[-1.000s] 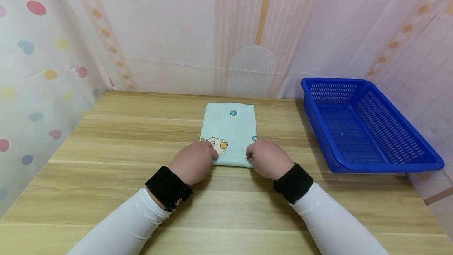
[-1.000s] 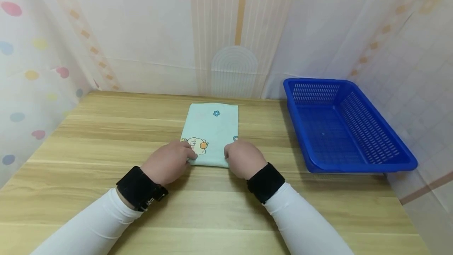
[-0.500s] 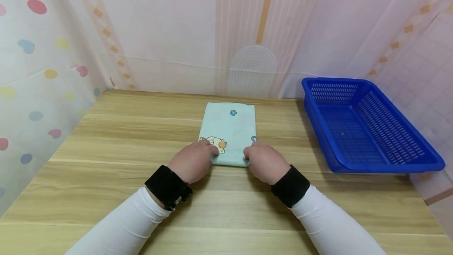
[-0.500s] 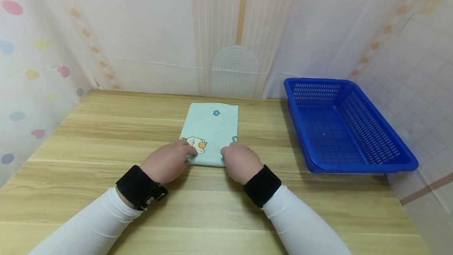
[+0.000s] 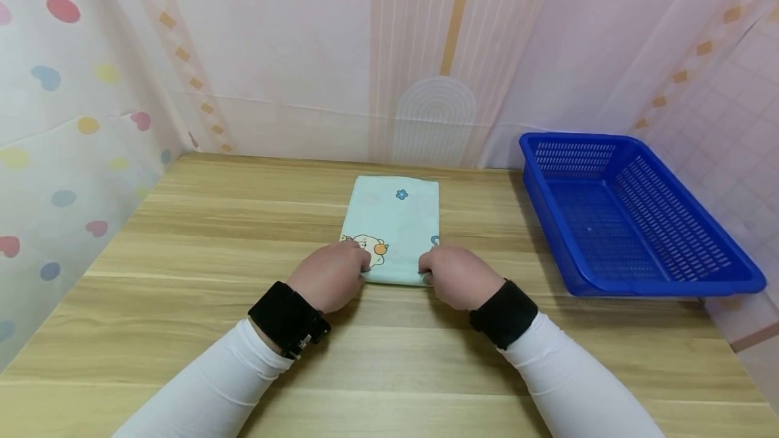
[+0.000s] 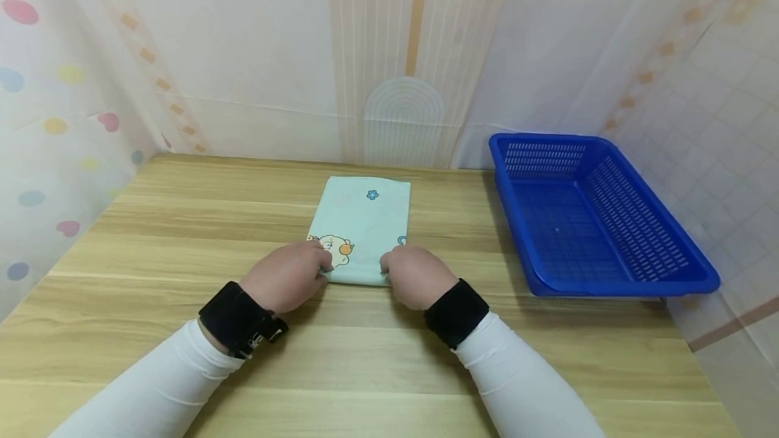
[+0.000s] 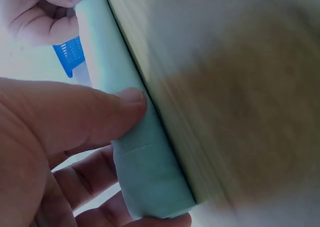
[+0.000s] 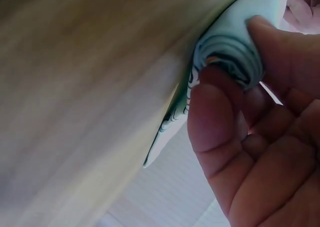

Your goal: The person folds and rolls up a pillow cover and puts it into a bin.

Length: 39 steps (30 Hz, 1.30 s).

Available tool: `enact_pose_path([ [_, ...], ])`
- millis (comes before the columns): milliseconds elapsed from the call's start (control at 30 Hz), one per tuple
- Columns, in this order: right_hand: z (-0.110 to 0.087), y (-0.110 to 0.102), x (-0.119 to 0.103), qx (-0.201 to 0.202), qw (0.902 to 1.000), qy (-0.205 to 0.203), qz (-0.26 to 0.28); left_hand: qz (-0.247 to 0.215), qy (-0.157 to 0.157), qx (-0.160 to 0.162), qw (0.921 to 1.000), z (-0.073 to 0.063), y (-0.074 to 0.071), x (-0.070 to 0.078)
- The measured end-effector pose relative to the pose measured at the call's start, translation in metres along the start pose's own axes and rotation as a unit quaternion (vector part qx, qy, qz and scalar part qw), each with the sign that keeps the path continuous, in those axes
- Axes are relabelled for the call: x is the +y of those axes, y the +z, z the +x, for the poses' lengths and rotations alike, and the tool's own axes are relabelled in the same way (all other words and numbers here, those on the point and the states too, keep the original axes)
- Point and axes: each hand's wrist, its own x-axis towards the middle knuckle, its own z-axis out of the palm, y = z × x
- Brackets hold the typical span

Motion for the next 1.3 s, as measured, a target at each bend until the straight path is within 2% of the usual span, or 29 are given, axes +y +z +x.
enact_pose_path([
  [333,0.007,-0.003,0.009,-0.04,0.9981,0.029,0.037,-0.052,-0.034,-0.034,0.9975,0.004,-0.004,-0.009],
  [600,0.018,-0.011,0.014,-0.077,0.9951,0.038,0.051,-0.074,-0.018,-0.031,0.9966,0.008,-0.005,-0.017],
  [733,0.021,-0.014,0.015,-0.09,0.9913,0.06,0.075,-0.075,-0.012,-0.039,0.9963,0.011,-0.005,-0.022],
  [967,0.023,-0.017,0.018,-0.084,0.9834,0.088,0.134,-0.112,-0.023,-0.043,0.9925,0.012,-0.01,-0.027],
  [1100,0.025,-0.017,0.019,-0.08,0.9822,0.096,0.14,-0.124,-0.029,-0.045,0.9909,0.013,-0.011,-0.028],
  [1300,0.026,-0.015,0.017,-0.063,0.9857,0.1,0.12,-0.103,-0.04,-0.041,0.993,0.013,-0.01,-0.024],
])
